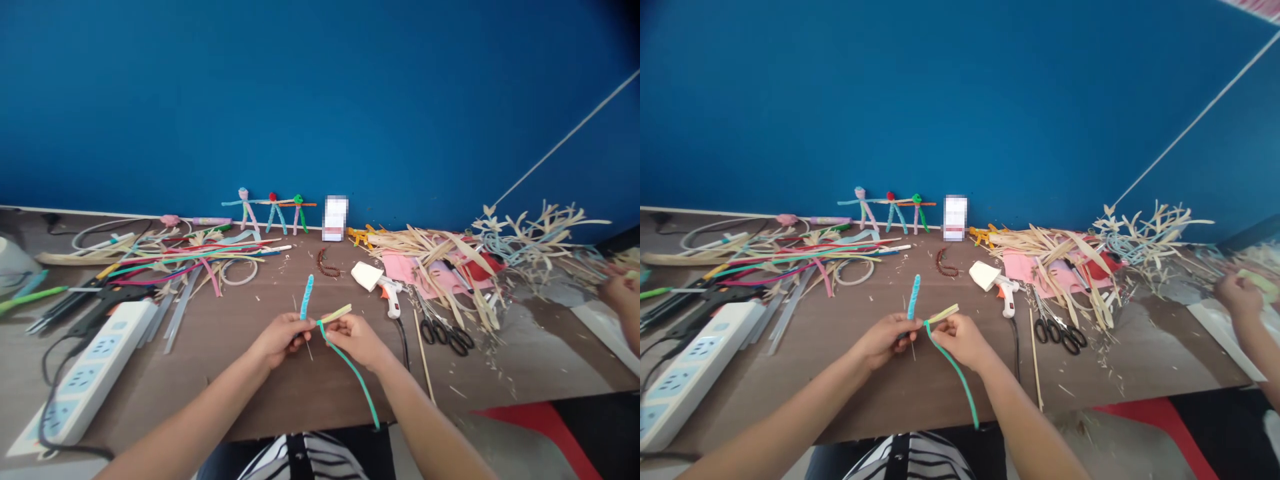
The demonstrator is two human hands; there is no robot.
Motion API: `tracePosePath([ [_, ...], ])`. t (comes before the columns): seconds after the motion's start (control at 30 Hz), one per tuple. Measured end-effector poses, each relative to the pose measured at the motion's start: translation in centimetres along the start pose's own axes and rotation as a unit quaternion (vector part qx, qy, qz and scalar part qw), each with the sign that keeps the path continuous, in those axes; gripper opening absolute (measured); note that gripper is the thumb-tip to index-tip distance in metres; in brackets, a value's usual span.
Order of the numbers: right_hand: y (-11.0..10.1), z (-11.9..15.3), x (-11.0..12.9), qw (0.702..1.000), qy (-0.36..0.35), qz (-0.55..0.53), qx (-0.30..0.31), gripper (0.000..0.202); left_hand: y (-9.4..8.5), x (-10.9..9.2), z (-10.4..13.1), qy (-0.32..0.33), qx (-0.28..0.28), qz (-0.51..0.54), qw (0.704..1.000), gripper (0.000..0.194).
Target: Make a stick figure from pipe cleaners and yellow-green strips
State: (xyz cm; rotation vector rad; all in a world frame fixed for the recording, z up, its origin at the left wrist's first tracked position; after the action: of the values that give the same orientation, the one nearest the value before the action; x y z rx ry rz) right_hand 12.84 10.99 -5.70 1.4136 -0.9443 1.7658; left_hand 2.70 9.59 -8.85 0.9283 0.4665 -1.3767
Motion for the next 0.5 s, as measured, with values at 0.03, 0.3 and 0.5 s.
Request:
tracePosePath([
  [0.03,0.0,-0.1,-0.2,0.999,0.013,-0.041,-0.015,0.030,-0.1,-0.2,0.0,0.015,-0.012,-0.018,1.000,0.025],
  [0.3,0.0,-1.3,-1.3,0.985,0.037,-0.143,-0.089,0.024,0.9,-1.1,0.8,0.027,0.029,-0.023,0.999,0.022],
  [0.5,0.2,-1.9,-2.5,0.979,0.049,-0.181,-0.081,0.025,-0.4,-0.4,0.2,0.002,0.006,0.024,1.000,0.019],
])
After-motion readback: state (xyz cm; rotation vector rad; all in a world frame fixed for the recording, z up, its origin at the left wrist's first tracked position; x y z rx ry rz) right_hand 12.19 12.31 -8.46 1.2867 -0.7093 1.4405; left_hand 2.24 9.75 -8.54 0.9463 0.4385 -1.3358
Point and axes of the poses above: each hand's wrist, its own z-axis away from the middle knuckle, its own y-axis out of the palm, x = y × z, the point moved 10 cm from there along -z, towards the middle knuckle, and after that the axes turned 5 degrees about -y, right-handed, at the moved point
